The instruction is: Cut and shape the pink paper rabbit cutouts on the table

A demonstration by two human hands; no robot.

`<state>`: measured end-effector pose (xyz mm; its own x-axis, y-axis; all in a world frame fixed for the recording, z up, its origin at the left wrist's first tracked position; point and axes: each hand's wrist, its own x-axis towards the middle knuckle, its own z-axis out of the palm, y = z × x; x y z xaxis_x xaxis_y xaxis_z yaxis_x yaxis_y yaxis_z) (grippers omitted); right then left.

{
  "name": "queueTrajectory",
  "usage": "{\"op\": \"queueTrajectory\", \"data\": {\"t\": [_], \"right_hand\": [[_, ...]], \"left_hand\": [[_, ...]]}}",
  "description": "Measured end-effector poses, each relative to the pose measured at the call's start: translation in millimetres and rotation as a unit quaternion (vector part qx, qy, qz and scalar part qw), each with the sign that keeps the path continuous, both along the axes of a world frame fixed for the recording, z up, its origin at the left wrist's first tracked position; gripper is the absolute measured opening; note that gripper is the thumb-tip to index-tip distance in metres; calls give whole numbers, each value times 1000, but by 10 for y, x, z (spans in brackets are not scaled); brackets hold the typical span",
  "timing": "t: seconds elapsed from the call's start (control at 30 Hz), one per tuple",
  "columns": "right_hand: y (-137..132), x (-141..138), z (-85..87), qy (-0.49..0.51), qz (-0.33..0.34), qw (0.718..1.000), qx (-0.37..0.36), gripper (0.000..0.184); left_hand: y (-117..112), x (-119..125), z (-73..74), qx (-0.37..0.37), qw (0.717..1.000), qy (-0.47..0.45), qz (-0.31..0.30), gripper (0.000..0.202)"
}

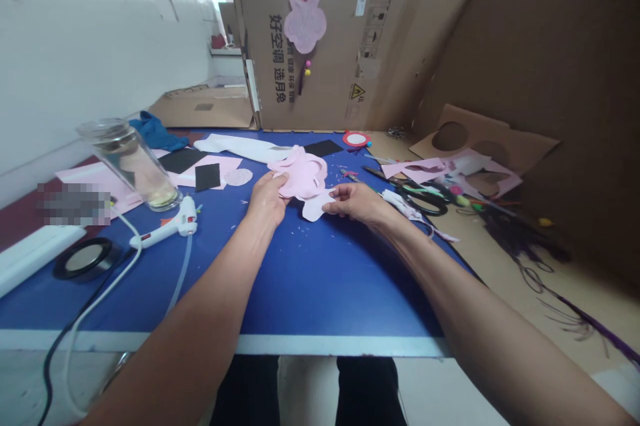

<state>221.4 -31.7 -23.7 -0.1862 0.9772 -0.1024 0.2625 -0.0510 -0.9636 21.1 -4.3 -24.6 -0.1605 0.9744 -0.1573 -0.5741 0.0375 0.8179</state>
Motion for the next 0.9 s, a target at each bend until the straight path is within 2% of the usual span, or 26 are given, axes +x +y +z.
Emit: {"op": "queueTrajectory", "data": {"t": [0.17,0.37,0.53,0.63,0.73,0.9], "right_hand": [[-19,92,97,-5,-32,999,18,25],[16,201,101,42,-42,998,15,28],[-10,248,189,143,-40,988,-34,35],[-45,254,246,188,-1,980,-60,36],[-62,256,263,208,33,975,-66,35],[-52,267,244,211,50,974,-65,36]], "left_hand": [[63,-144,45,-6,997,-24,72,21],[98,-208,65,6,993,-48,110,31],[72,-136,46,-3,996,-40,81,22],[37,-92,32,6,998,-19,58,19],[7,-66,16,24,999,9,34,18],[-8,-34,-15,42,998,47,-6,18]]}}
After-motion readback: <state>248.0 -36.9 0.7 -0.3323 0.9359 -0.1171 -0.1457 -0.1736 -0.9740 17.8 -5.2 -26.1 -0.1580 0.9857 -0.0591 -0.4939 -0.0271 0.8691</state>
